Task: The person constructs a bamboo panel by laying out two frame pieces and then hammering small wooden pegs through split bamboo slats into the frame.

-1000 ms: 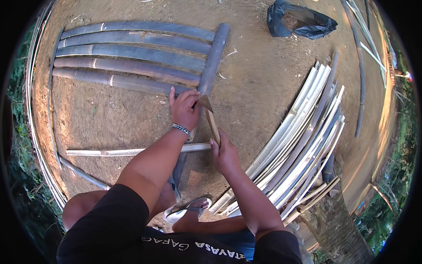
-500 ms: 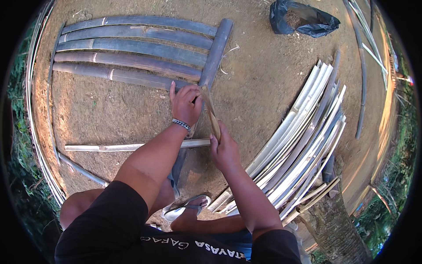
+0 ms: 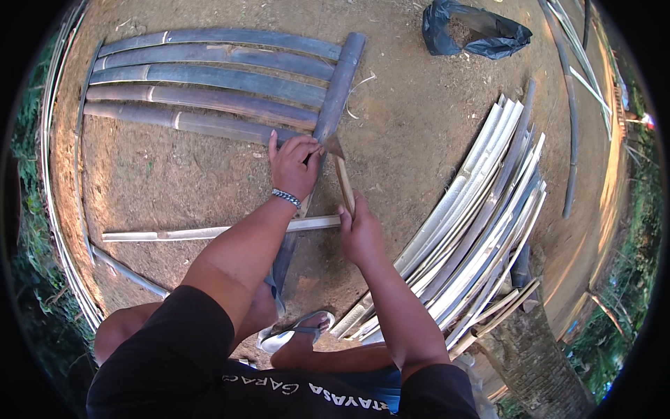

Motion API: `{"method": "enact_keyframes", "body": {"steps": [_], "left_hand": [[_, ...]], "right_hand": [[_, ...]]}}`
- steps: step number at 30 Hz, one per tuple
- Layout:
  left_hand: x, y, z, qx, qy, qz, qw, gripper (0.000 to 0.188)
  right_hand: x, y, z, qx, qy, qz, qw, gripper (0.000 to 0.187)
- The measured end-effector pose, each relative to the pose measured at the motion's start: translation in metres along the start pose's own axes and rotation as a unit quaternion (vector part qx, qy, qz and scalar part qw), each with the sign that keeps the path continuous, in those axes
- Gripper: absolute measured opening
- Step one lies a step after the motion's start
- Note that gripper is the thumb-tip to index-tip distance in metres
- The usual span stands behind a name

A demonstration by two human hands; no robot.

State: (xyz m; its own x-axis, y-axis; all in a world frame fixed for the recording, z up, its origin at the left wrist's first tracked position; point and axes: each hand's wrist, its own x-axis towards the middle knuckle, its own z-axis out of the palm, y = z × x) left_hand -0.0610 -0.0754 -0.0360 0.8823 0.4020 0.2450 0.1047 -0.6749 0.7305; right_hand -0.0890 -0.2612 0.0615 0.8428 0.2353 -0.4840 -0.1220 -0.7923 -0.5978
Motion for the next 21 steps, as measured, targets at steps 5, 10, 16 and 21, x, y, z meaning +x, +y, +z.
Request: {"method": "enact_keyframes", "body": {"steps": [5,10,16,21], "left_hand": [[-0.003,-0.006,-0.013,0.013,-0.083,0.004,0.996,0.037],[0.011,0.005,-0.034,0.154,-0.117,-0.07,0.979,0.101],[0.009,-0.009,-0.041,0.18,-0.186,-0.085,0.962,0.11],[0.0,-0.038,-0.059,0.174,-0.184,0.044,0.966,0.079]], "right_hand": [[0.024,-0.007,-0.009,-0.023,0.037,-0.023,0.999,0.047],[0.035,-0.012,-0.012,-0.048,-0.046,0.041,0.997,0.05],[0.041,-0.007,-0.006,-0.068,-0.056,0.045,0.995,0.053],[0.044,-0.002,-0.01,-0.062,-0.062,0.028,0.996,0.052]]}}
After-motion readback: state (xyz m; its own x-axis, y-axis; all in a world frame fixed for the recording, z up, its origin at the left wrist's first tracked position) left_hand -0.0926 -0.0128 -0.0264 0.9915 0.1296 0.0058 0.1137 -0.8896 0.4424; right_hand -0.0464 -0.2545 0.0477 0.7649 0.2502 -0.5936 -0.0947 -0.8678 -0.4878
